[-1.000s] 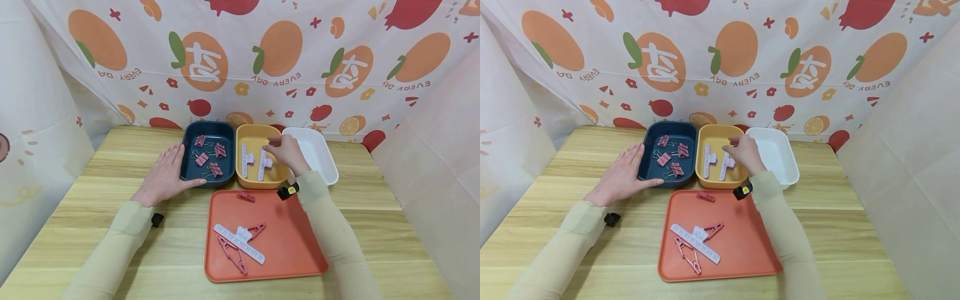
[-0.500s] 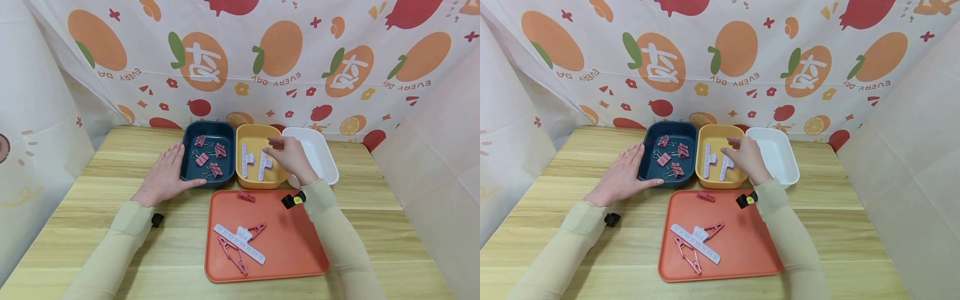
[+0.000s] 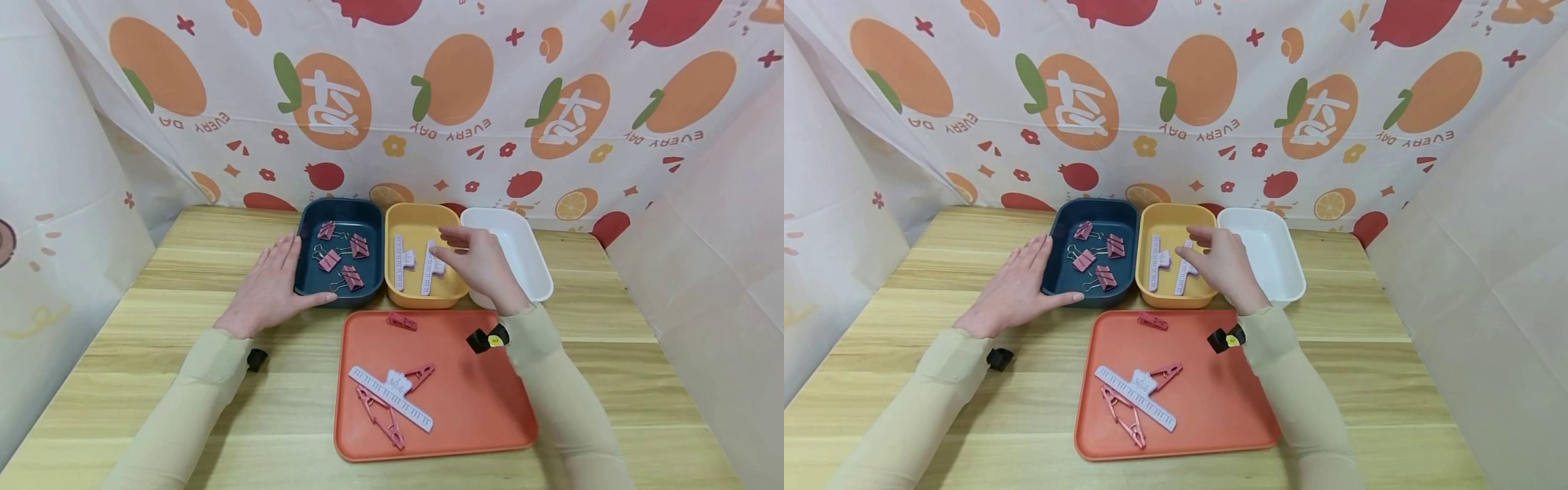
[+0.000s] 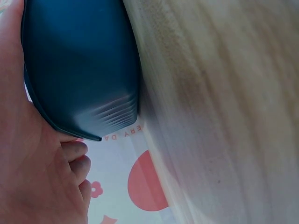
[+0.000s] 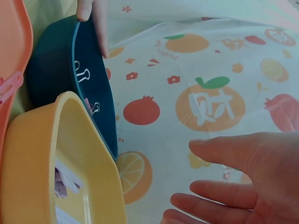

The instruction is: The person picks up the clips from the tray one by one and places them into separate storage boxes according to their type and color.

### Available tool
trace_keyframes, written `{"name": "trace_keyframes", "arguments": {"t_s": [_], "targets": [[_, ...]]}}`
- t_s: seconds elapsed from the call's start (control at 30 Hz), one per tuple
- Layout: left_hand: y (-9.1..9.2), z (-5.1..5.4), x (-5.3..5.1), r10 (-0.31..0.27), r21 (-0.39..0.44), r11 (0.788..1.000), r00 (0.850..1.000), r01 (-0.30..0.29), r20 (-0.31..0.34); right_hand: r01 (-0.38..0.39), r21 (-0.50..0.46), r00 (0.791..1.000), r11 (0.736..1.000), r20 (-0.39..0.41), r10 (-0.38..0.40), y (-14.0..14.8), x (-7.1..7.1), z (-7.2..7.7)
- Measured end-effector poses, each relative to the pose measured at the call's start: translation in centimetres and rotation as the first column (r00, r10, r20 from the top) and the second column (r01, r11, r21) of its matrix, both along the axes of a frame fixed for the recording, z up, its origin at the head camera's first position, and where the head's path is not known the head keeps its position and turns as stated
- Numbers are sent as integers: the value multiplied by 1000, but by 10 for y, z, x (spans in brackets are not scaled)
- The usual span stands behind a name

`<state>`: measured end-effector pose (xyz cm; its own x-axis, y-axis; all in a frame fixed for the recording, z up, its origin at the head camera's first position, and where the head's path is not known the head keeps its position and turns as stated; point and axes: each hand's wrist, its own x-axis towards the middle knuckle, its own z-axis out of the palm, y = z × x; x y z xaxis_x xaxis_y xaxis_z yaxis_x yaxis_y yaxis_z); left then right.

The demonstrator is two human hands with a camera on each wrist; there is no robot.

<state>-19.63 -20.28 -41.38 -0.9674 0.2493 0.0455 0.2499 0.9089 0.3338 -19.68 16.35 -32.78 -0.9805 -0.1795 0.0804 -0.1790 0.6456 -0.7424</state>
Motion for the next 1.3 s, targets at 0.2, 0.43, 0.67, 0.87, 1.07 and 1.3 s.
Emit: {"name": "trace_keyframes", "arguments": {"t_s": [0.2, 0.43, 0.67, 0.87, 1.07, 1.3], "targets": [[0, -1, 1, -2, 0, 1000, 1000, 2, -12, -12, -6, 1000, 1000, -11, 12, 1, 14, 2], [1, -1, 1, -1, -3, 1000, 1000, 1, -11, -55, -20, 998, 998, -36, 54, -2, 30, 3], [2, 0, 1, -4, -3, 1000, 1000, 4, -15, -93, -17, 995, 996, -46, 92, -5, 46, 2], [1, 0, 1, 1, -1, 1000, 1000, -1, -6, -119, -19, 993, 993, -27, 119, -7, 58, 0], [1, -1, 1, 3, -5, 1000, 1000, -3, -10, -151, -16, 988, 988, -17, 151, -9, 68, -2], [0, -1, 1, 2, -10, 1000, 1000, -2, -8, -198, 0, 980, 980, 5, 198, -15, 76, -10]]}}
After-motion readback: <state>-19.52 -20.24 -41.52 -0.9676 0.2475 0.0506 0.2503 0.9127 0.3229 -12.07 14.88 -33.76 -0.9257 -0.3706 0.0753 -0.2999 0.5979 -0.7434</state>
